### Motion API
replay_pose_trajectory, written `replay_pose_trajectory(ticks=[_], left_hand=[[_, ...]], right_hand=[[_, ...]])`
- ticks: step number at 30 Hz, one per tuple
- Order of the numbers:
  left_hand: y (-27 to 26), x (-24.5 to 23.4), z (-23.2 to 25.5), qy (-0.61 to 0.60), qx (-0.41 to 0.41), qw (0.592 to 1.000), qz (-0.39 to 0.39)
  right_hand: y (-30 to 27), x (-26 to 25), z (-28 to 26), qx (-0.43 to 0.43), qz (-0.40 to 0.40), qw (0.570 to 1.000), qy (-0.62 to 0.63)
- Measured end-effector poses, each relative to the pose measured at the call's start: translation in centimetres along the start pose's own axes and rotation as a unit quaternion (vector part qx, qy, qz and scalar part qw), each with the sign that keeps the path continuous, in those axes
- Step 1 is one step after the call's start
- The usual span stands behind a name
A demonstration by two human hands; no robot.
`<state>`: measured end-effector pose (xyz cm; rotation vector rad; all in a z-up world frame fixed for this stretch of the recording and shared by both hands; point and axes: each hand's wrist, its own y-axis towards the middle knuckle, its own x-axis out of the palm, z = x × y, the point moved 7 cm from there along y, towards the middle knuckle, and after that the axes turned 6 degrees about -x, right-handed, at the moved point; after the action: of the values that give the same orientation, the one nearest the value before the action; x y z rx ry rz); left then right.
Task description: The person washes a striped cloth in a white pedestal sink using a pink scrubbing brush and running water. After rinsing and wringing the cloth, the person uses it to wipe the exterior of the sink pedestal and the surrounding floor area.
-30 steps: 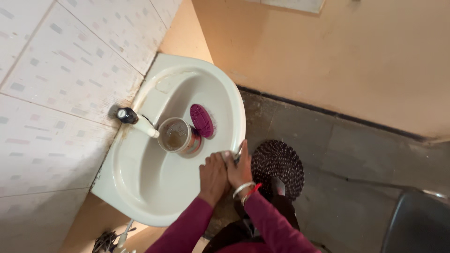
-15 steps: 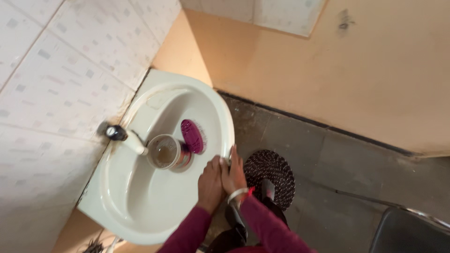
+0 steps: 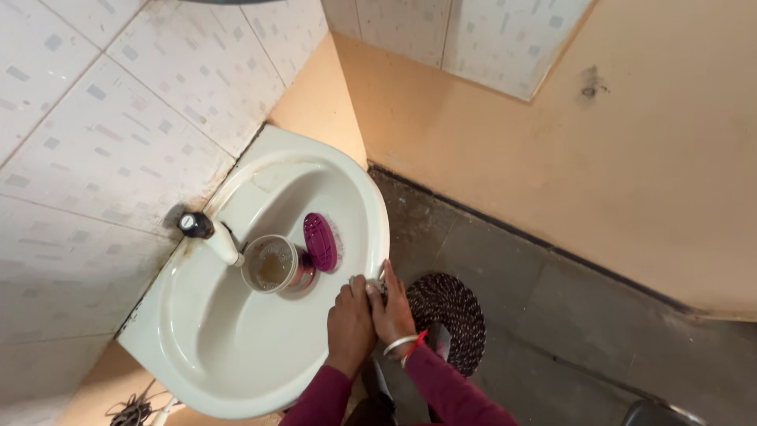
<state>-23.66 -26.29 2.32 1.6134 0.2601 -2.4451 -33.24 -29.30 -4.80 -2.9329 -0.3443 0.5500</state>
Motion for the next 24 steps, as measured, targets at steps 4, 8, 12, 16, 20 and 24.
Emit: replay_pose_trajectory(ticks=[4,8,12,16,20,24], left_hand=[[3.2,-0.2,1.6,0.059,0.130,0.988,0.065],[11.1,2.1,2.1,0.013,-0.107,0.989,-0.104],[9.3,1.7,2.2,-0.047,-0.131,0.989,-0.048],[4.6,0.6,1.9,-0.016,-0.092,0.995,-0.019],[6.3,2.0,1.4,-0.021,-0.129,0.988,-0.077],[10.9,2.1,1.5,-0.046,-0.128,0.990,-0.033]], right_hand=[[4.9,-0.4,-1.4,0.022,0.012,0.997,-0.077],[14.1,-2.5,-2.3,-0.019,-0.044,0.999,-0.008],[11.8,-3.2,-2.4,-0.031,-0.046,0.998,0.008],[5.6,-3.6,-2.2,0.014,-0.056,0.998,-0.011],[7.1,-3.3,-2.3,0.050,-0.062,0.996,-0.048],[13.1,-3.5,-4.0,-0.087,-0.035,0.983,-0.157]])
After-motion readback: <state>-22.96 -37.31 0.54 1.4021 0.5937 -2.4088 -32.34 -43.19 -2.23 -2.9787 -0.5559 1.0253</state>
